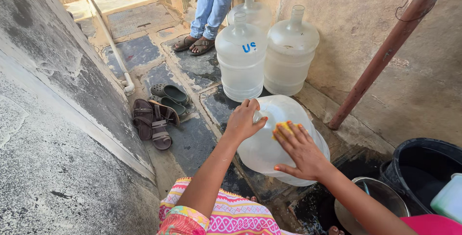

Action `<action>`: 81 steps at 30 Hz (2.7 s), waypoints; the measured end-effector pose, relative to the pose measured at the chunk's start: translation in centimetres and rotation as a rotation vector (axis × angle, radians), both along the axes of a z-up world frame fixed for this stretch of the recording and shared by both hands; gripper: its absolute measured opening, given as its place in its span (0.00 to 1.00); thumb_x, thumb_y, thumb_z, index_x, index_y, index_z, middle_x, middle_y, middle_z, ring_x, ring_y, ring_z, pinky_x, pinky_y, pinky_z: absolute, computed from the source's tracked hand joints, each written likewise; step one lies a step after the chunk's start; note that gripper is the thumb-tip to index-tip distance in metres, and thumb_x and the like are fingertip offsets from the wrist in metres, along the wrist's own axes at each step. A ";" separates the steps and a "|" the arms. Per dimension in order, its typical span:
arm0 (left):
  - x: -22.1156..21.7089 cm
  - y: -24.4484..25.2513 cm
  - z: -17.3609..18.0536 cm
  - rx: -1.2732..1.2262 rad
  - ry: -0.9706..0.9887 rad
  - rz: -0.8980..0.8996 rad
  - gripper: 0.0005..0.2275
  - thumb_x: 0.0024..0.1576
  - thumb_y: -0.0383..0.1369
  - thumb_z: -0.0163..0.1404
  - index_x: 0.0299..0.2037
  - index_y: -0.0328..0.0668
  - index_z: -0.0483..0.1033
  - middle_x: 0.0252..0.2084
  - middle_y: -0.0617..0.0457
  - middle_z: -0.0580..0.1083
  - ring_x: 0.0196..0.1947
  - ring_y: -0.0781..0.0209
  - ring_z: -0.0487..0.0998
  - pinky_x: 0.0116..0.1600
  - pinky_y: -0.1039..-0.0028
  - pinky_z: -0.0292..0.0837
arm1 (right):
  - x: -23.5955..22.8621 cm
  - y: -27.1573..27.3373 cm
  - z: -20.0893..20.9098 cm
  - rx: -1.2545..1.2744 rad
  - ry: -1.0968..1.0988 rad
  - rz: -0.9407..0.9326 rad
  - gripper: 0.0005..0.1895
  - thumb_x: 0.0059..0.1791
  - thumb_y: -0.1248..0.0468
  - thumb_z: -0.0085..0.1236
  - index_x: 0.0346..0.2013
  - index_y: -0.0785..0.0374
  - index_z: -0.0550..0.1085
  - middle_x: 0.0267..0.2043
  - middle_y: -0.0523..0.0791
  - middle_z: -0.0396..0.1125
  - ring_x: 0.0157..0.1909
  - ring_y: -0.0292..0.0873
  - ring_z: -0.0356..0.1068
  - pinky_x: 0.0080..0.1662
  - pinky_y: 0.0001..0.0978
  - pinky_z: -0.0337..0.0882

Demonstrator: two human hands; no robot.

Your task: The person washes several large plastic water jugs using a yellow sponge, scrubbing the exterior surfaces of the containers one at a time.

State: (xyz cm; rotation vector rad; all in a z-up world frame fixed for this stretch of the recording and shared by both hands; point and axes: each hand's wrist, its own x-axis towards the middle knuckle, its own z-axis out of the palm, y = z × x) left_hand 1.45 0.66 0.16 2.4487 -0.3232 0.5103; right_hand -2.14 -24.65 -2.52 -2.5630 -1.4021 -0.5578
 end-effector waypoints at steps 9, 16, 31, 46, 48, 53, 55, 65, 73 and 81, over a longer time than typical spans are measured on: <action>-0.8 -0.2 1.1 0.000 0.008 -0.119 0.18 0.51 0.41 0.61 0.44 0.43 0.69 0.45 0.47 0.72 0.45 0.41 0.77 0.47 0.54 0.72 | 2.0 -0.3 0.6 -0.125 -0.020 -0.035 0.47 0.50 0.31 0.40 0.74 0.57 0.52 0.76 0.52 0.45 0.77 0.56 0.38 0.72 0.53 0.37; -0.5 0.6 1.2 -0.016 0.088 -0.095 0.17 0.48 0.40 0.62 0.43 0.46 0.71 0.44 0.51 0.72 0.44 0.45 0.77 0.46 0.56 0.71 | 5.2 -2.9 -1.2 0.389 0.688 -0.326 0.52 0.44 0.26 0.19 0.78 0.46 0.37 0.82 0.44 0.27 0.81 0.50 0.26 0.72 0.53 0.32; 0.0 2.2 1.2 -0.030 0.237 0.217 0.13 0.47 0.43 0.63 0.33 0.48 0.75 0.42 0.54 0.76 0.44 0.49 0.80 0.46 0.59 0.74 | 2.4 0.1 -3.1 0.546 0.898 -0.358 0.56 0.45 0.23 0.18 0.77 0.53 0.30 0.82 0.45 0.22 0.82 0.47 0.20 0.74 0.46 0.32; 1.8 4.8 -1.4 -0.095 0.076 0.127 0.12 0.47 0.41 0.63 0.31 0.46 0.75 0.40 0.53 0.77 0.41 0.47 0.80 0.42 0.58 0.74 | 7.7 -5.3 -17.8 0.660 0.901 -0.671 0.48 0.52 0.30 0.14 0.78 0.57 0.41 0.82 0.48 0.32 0.82 0.49 0.24 0.76 0.47 0.28; 2.0 4.7 -1.4 -0.085 0.053 0.119 0.12 0.47 0.41 0.63 0.31 0.46 0.76 0.39 0.52 0.77 0.41 0.47 0.80 0.42 0.58 0.74 | 8.5 -6.5 -19.5 0.680 0.919 -0.768 0.47 0.53 0.31 0.14 0.77 0.58 0.44 0.82 0.48 0.34 0.83 0.50 0.25 0.76 0.46 0.29; 2.4 4.2 -1.2 -0.049 0.091 0.131 0.12 0.47 0.41 0.64 0.31 0.47 0.76 0.38 0.53 0.76 0.38 0.50 0.80 0.40 0.59 0.74 | 7.9 -5.4 -18.3 0.928 0.982 -0.658 0.47 0.54 0.31 0.19 0.77 0.60 0.47 0.81 0.50 0.37 0.82 0.50 0.32 0.75 0.40 0.36; 2.6 4.2 -1.1 -0.029 0.060 0.139 0.12 0.47 0.40 0.64 0.30 0.46 0.76 0.37 0.52 0.76 0.38 0.50 0.79 0.40 0.59 0.73 | 7.0 -2.8 -15.6 0.937 0.835 -0.489 0.51 0.52 0.29 0.16 0.77 0.61 0.48 0.81 0.51 0.40 0.81 0.52 0.36 0.75 0.41 0.37; 1.9 4.9 -1.3 -0.027 -0.008 0.077 0.11 0.49 0.38 0.64 0.32 0.42 0.76 0.36 0.50 0.78 0.36 0.51 0.80 0.41 0.63 0.74 | 4.9 -0.9 -15.8 0.809 0.473 -0.470 0.48 0.57 0.31 0.15 0.77 0.65 0.48 0.80 0.55 0.43 0.81 0.59 0.40 0.77 0.52 0.39; 2.7 6.0 -3.4 -0.078 0.005 0.171 0.11 0.47 0.37 0.65 0.30 0.43 0.76 0.35 0.52 0.78 0.36 0.53 0.80 0.42 0.64 0.74 | 7.4 -12.3 -28.2 1.323 1.066 -0.723 0.49 0.55 0.29 0.24 0.77 0.63 0.46 0.81 0.49 0.41 0.81 0.48 0.39 0.76 0.45 0.41; 4.7 5.6 -4.7 -0.085 -0.116 0.092 0.13 0.45 0.42 0.66 0.29 0.45 0.77 0.39 0.53 0.77 0.43 0.50 0.79 0.49 0.62 0.74 | 5.3 -12.5 -24.0 1.804 1.750 -0.677 0.78 0.31 0.11 0.10 0.73 0.68 0.56 0.76 0.50 0.52 0.76 0.52 0.50 0.73 0.48 0.47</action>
